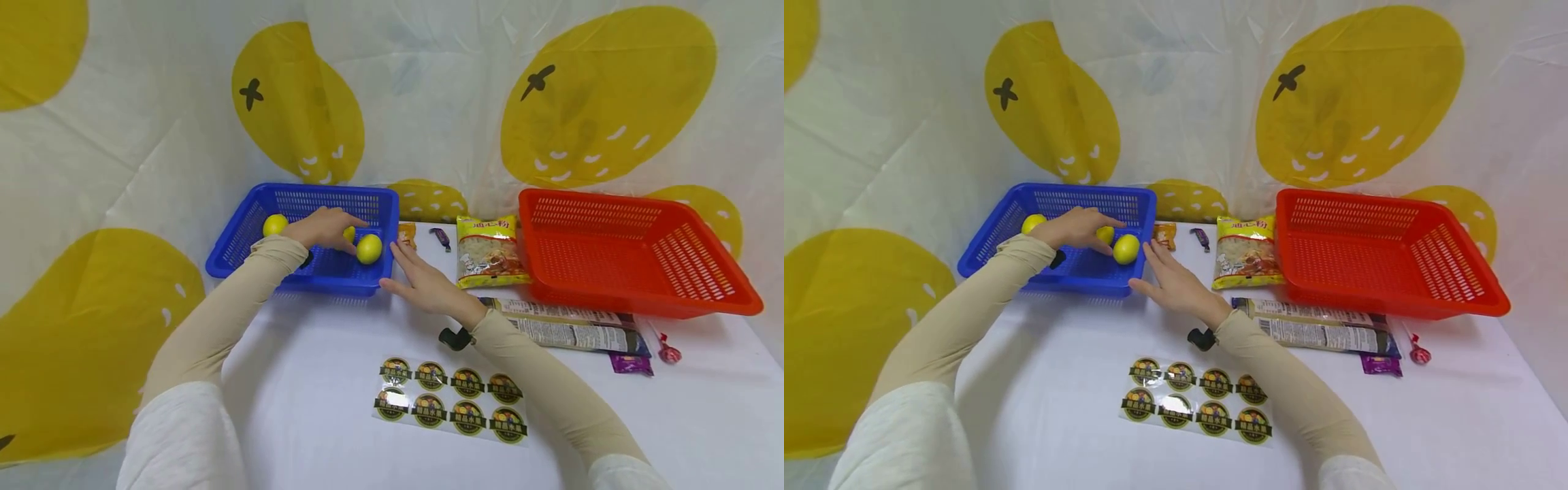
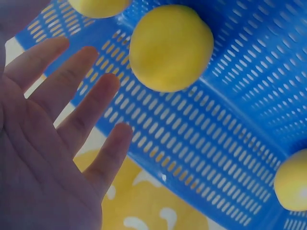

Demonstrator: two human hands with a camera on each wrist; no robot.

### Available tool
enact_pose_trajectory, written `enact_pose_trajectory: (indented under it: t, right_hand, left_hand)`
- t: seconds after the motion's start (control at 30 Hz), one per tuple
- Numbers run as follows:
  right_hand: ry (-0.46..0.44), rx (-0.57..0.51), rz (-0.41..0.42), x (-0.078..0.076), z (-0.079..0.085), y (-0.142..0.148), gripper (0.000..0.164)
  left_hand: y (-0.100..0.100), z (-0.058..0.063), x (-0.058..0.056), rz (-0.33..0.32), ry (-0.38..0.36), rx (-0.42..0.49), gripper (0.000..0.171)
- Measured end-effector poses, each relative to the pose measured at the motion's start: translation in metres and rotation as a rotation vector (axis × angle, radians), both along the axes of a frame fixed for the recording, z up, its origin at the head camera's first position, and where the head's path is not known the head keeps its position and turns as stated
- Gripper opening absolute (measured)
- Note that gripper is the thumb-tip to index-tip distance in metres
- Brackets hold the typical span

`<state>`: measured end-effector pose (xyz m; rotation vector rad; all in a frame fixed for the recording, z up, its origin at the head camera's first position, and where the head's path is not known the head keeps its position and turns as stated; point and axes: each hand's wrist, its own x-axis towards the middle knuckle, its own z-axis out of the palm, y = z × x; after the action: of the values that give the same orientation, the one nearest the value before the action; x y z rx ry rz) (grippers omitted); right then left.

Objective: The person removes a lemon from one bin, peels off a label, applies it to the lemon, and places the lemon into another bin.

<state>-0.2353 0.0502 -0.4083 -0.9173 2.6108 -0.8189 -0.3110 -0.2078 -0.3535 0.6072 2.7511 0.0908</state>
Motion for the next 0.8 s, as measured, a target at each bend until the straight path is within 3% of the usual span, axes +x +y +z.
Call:
enact_pose_trajectory:
  t: [0.27, 0.57, 0.8]
  right_hand:
    - [-0.001, -0.018, -0.005, 0.0, -0.002, 0.001, 0.089]
    - [0.02, -0.017, -0.001, 0.001, -0.002, 0.001, 0.089]
    - [0.009, -0.014, 0.003, 0.001, -0.001, 0.001, 0.088]
  left_hand:
    - [0.009, -0.015, -0.012, -0.038, -0.029, -0.039, 0.073]
    - [0.02, -0.017, -0.008, -0.013, -0.004, -0.045, 0.073]
    - [0.023, -0.024, -0.013, -0.018, -0.011, -0.063, 0.073]
